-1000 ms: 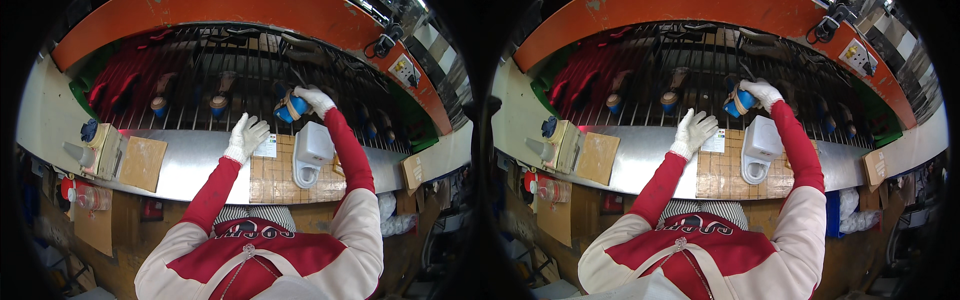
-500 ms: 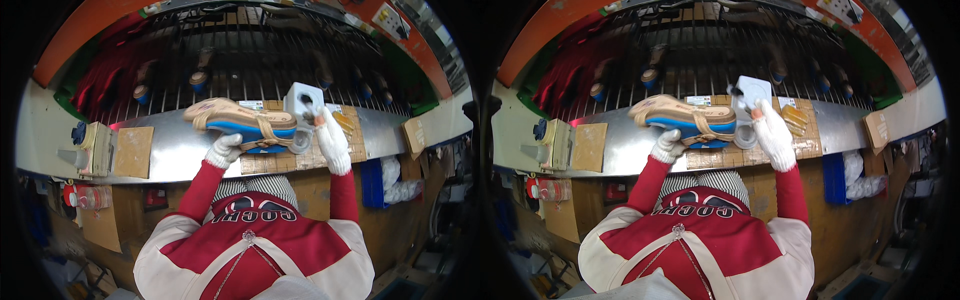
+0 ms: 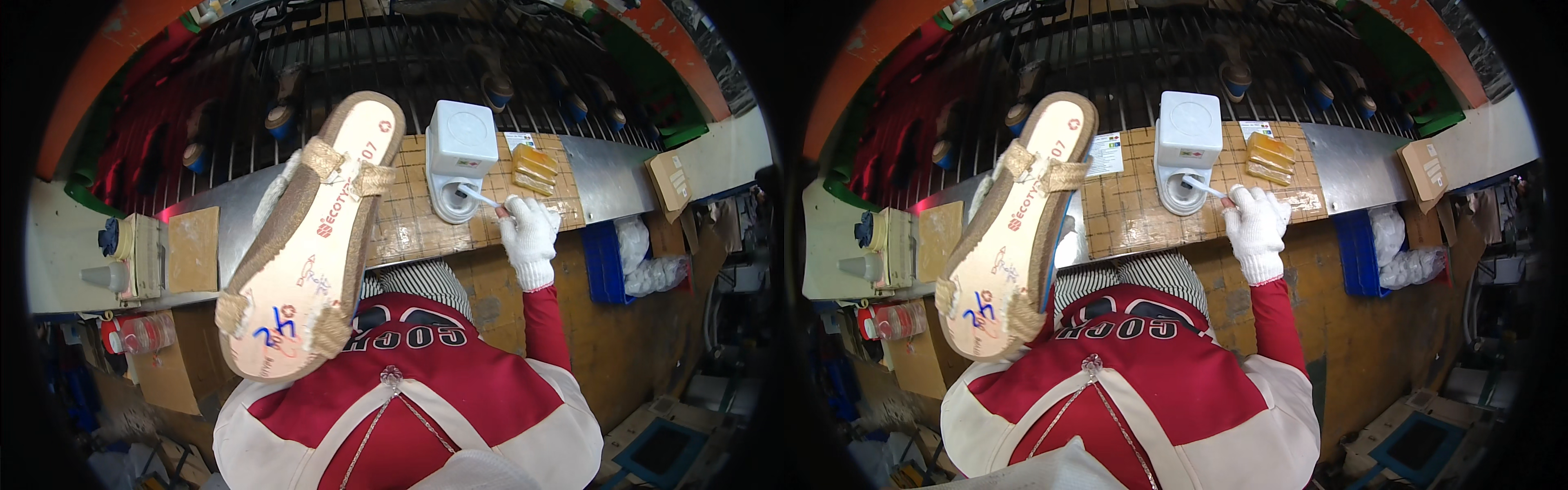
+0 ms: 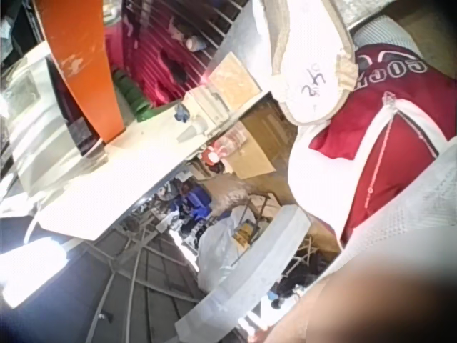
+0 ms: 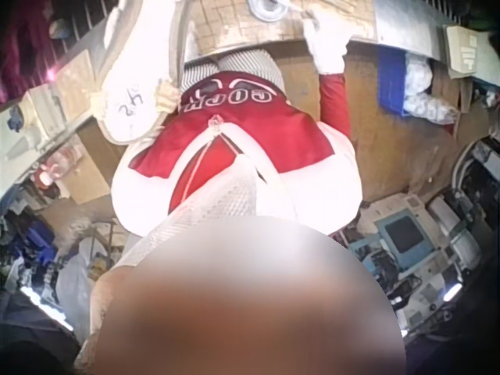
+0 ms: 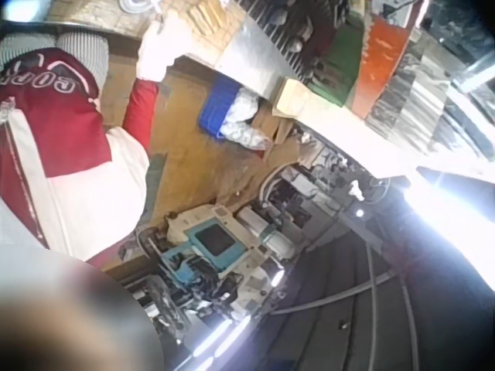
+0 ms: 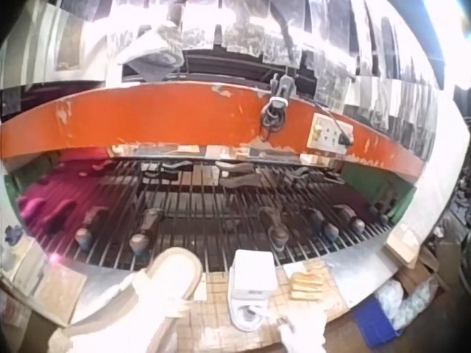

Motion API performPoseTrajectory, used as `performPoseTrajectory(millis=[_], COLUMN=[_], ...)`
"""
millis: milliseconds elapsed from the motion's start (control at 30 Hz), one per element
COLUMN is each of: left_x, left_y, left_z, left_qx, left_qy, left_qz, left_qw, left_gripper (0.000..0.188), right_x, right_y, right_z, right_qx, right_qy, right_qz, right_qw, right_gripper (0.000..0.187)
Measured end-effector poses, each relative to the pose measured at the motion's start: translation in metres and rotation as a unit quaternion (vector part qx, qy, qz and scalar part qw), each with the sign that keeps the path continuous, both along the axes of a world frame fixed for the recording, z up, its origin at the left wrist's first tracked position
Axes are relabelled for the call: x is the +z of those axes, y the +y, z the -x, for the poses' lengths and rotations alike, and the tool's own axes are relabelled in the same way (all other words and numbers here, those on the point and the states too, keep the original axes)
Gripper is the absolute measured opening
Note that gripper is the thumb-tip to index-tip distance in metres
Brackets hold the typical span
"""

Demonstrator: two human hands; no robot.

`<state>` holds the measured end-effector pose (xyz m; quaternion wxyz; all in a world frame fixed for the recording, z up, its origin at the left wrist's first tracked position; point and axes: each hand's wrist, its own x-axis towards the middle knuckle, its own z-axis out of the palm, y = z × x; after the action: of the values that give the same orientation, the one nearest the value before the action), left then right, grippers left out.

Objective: The person applies glue to the sole of a blue and brown inline skate using a small brush. They repeatedly dip the brush into a white container and spread the adhesive along the edges and surface of the sole, rotating the skate to reach different areas.

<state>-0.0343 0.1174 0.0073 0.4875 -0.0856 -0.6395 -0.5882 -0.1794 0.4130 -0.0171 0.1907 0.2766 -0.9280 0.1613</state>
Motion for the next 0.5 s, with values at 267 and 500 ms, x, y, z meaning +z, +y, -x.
performPoseTrajectory(millis=[267,500], left_x=[0.000,-0.004], left_y=[-0.002,0.004], left_z=[0.000,0.008], left_qx=[0.157,0.231], left_qy=[0.035,0.057], left_qz=[0.118,0.184], left_qw=[0.980,0.954], left_gripper=[0.056,0.041], right_x=[-0.001,-0.008], right_y=[-0.006,0.009], right_z=[0.003,0.005], right_qx=[0.019,0.018], right_qy=[0.032,-0.121], right_qz=[-0.077,0.034], right_qw=[0.996,0.992], right_gripper=[0.015,0.014])
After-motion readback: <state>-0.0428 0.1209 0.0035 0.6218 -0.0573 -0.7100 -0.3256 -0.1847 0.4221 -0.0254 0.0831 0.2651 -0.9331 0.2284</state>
